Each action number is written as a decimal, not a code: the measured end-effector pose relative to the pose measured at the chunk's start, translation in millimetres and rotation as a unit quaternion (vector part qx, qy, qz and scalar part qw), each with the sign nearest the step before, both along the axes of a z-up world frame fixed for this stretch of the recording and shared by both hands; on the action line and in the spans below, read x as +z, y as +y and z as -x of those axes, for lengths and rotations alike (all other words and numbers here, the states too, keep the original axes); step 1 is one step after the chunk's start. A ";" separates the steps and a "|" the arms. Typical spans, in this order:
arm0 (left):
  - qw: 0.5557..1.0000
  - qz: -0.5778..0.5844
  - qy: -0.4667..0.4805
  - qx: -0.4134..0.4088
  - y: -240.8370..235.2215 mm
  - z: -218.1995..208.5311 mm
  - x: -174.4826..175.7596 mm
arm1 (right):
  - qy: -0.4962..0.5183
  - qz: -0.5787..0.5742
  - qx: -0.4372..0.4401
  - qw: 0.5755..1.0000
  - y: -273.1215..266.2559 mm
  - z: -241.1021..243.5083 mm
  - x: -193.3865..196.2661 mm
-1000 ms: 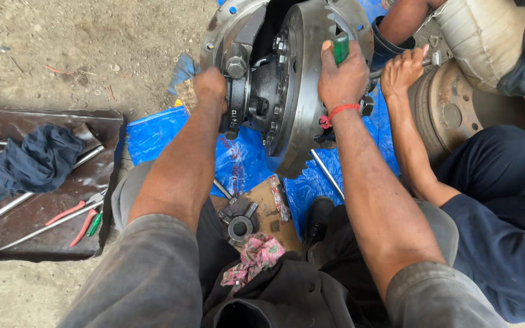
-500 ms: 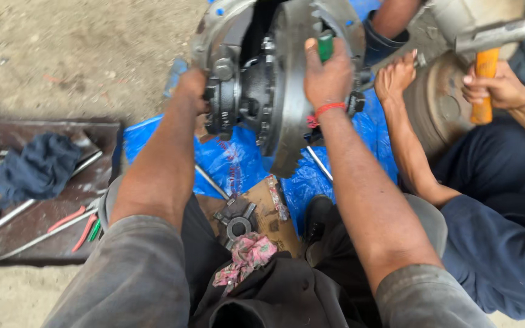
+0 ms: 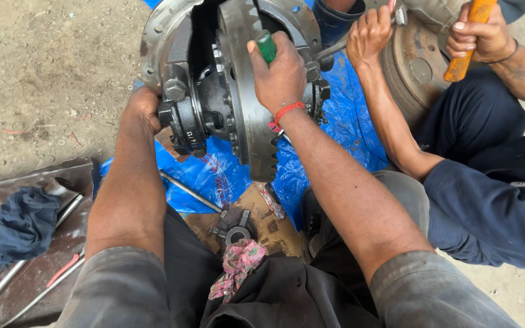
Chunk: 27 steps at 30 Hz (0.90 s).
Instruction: The person works on a large mechanical assembly, likely a brake drum, using a green-handled screwdriver to pry and adjust internal components. Another person assists by holding the assembly and using a hammer to tap parts into place. The recorder rotates the assembly to access different areas while manipulating the internal mechanisms.
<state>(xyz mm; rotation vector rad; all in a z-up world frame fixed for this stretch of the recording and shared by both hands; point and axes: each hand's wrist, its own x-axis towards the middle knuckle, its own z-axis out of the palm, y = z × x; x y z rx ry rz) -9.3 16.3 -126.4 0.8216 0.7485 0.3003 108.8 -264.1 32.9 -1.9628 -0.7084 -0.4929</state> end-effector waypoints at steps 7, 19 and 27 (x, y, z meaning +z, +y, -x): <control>1.000 -0.008 -0.003 0.020 -3.8 -7.6 3.5 | 0.034 0.010 0.004 0.999 -0.6 0.9 2.0; 0.998 0.010 0.002 0.056 -12.3 -2.4 10.3 | 0.053 0.033 0.015 0.998 -2.8 3.4 7.5; 0.996 0.036 -0.026 0.071 2.0 -12.3 -17.8 | 0.040 0.014 0.019 0.999 -1.3 -4.5 -4.1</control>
